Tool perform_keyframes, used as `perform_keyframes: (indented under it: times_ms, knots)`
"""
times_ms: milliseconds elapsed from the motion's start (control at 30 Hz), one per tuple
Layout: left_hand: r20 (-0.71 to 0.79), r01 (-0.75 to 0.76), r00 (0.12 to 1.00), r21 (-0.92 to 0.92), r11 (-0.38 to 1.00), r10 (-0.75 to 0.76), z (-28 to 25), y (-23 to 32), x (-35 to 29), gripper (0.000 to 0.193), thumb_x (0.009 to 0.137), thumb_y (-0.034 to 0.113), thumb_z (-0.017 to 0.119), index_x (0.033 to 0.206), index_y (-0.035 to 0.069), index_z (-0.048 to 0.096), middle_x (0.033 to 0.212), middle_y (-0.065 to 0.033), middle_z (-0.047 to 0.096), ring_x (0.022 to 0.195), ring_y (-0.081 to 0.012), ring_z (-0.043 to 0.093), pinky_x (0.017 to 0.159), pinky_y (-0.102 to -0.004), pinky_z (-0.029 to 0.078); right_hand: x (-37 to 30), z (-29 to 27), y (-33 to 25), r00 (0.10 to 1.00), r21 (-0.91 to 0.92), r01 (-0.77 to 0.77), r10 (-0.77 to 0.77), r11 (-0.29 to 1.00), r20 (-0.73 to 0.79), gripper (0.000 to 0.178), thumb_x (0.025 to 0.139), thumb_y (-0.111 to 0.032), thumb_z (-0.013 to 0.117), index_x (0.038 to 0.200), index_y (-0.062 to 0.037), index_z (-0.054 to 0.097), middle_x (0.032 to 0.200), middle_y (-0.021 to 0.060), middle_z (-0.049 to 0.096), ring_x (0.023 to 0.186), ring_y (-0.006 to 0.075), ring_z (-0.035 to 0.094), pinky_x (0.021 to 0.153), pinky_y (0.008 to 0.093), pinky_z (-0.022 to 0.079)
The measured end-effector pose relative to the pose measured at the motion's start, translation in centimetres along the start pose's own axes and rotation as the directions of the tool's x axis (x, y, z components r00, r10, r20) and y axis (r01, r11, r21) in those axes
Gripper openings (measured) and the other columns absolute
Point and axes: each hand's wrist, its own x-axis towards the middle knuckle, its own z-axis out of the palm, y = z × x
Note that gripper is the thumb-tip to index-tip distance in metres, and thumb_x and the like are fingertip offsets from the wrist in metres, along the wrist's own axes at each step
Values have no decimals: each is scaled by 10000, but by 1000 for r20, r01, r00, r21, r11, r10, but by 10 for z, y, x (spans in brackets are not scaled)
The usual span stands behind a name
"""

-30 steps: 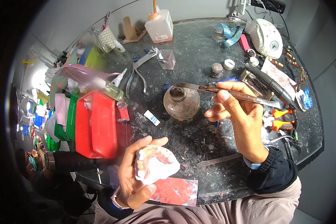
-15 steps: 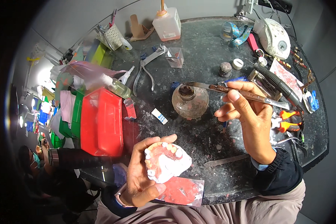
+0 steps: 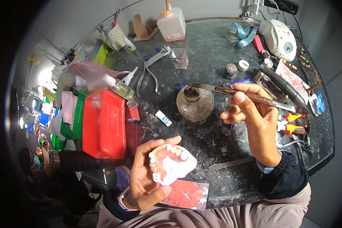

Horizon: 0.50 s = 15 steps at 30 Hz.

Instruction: The person shapes a wax denture base on a plaster model using a carving tool and heat from a burner. The person repeatedly heats the metal tool in the flame, then uses it to smooth and contour the pink wax around the artificial teeth on the model.

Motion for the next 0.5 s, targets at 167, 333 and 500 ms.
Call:
perform_keyframes:
  times_ms: [167, 333, 500]
  knots:
    - [-5, -22, 1000, 28, 999, 22, 5, -3, 3, 718, 669, -2, 556, 1266, 15, 157, 1310, -271, 234, 1175, -266, 364, 979, -395, 305, 0, -5, -2, 1000, 5, 8, -8, 1000, 3, 217, 836, -129, 535, 980, 32, 517, 767, 98, 562, 582, 175, 606, 499, 251, 517]
    - [-7, -5, 1000, 7, 1000, 5, 4, -4, 8, 713, 673, -3, 554, 1265, 13, 158, 1305, -274, 245, 1168, -278, 376, 975, -394, 309, 4, -8, -2, 1000, -16, 4, -4, 1000, -8, 218, 836, -124, 533, 986, 33, 512, 768, 102, 563, 581, 179, 604, 499, 246, 513]
    - [4, -73, 997, 29, 997, 73, -19, -4, -4, 636, 748, 46, 514, 1276, 12, 161, 1292, -248, 287, 1187, -285, 353, 983, -398, 262, 3, 21, 6, 993, -77, -54, 46, 996, -106, 220, 829, -152, 534, 981, 4, 507, 705, 55, 514, 513, 112, 546, 489, 222, 465]
